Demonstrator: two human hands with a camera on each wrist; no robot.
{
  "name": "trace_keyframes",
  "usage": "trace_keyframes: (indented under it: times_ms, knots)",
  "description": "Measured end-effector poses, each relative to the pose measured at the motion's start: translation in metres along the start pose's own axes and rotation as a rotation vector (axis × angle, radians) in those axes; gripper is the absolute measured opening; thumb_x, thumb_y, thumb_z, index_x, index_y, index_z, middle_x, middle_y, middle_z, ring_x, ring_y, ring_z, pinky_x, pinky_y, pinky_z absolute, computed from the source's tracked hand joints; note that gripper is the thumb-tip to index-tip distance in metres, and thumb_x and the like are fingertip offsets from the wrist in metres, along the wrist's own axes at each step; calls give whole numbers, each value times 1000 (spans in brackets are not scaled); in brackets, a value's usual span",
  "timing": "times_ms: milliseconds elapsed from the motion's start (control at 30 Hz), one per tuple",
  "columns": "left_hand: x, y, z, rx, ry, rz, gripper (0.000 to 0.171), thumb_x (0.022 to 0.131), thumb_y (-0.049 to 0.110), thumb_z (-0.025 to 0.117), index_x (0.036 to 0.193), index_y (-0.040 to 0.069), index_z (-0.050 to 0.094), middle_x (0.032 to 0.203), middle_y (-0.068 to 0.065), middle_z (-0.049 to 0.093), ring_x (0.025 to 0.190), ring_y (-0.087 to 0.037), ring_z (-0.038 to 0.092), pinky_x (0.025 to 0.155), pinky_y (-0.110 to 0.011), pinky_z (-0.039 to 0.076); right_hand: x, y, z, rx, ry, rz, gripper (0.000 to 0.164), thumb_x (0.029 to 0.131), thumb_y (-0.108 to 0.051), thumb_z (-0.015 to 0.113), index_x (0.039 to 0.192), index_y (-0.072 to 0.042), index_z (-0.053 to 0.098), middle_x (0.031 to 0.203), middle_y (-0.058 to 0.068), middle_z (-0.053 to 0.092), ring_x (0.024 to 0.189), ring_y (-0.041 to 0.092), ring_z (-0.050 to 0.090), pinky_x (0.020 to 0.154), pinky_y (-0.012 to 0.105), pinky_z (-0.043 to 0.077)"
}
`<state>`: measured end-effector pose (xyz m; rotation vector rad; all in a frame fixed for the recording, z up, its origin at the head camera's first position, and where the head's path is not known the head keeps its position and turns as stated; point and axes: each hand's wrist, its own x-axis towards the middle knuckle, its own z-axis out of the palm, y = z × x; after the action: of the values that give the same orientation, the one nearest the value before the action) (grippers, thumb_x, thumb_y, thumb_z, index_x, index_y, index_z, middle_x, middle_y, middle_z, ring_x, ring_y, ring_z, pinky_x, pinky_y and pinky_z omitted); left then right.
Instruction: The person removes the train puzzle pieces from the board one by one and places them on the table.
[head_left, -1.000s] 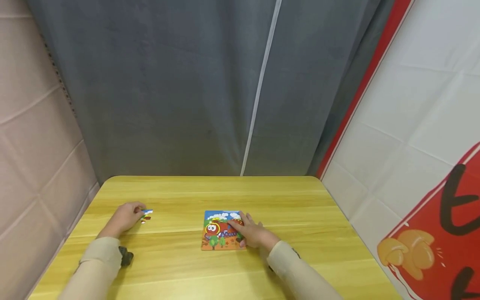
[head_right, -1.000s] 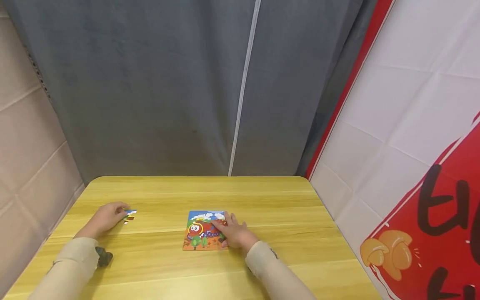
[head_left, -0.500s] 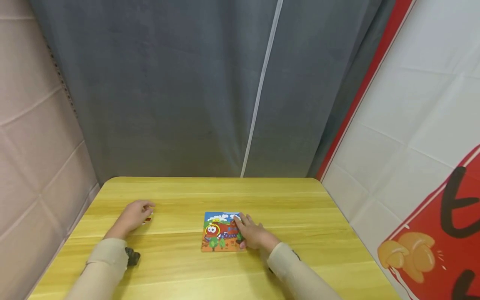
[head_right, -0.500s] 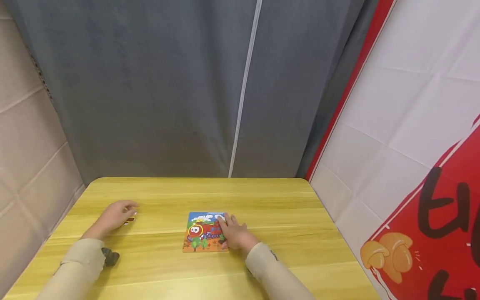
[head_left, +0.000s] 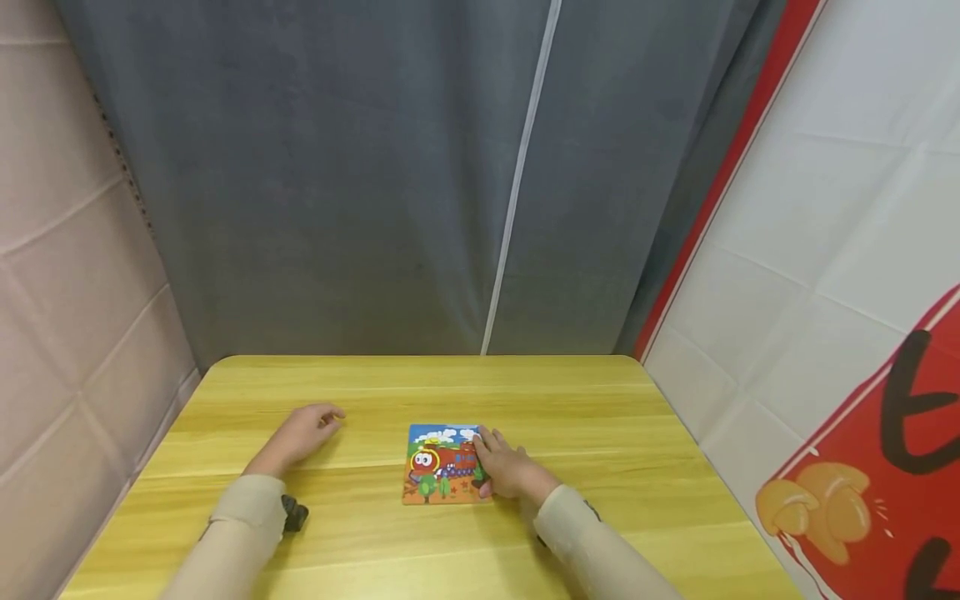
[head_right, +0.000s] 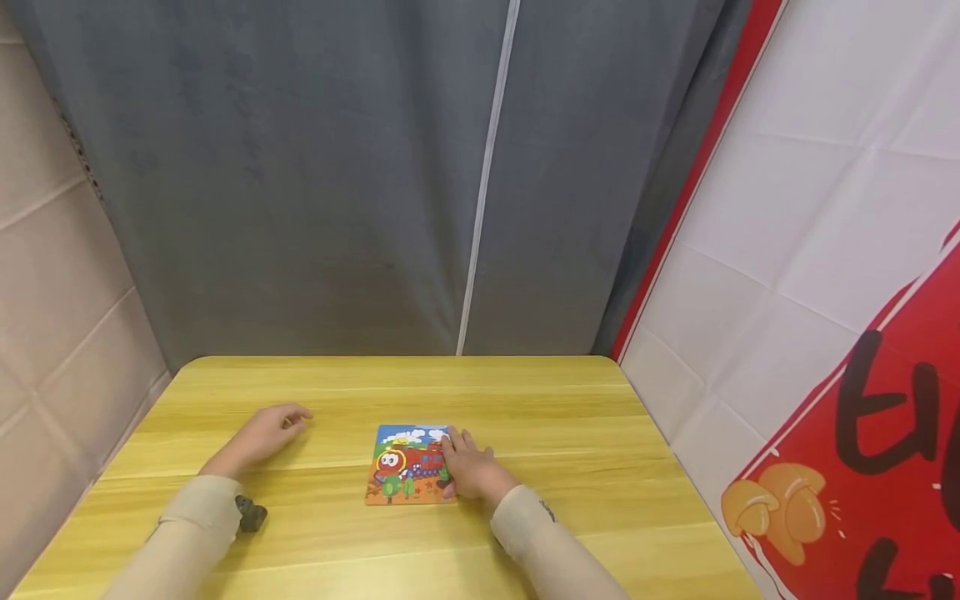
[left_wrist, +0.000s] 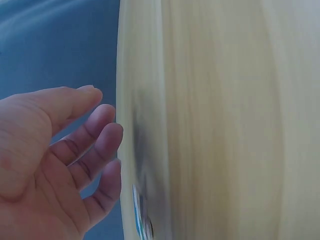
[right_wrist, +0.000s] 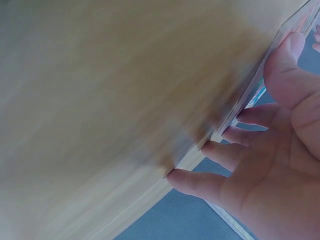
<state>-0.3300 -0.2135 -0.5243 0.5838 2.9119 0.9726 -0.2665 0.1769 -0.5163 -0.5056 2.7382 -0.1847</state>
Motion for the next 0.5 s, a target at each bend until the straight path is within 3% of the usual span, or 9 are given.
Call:
trace_keyframes:
  times_ms: [233,500]
  knots:
    - [13,24,11,-22,-17,24,25,101,11,60,123,2,68,107,-9,68,98,-28,64,84,-50,52,0,0,0,7,3,-7,98,85,-44,68,163,-10,18,170,9,2,155,34,6,113,68,24]
    - [25,37,24,-47,-46,63,25,102,12,60,124,2,68,108,-7,69,101,-27,64,87,-49,53,-2,-1,0,15,9,-10,100,84,-45,68,163,-10,18,170,9,1,155,34,6,114,68,24]
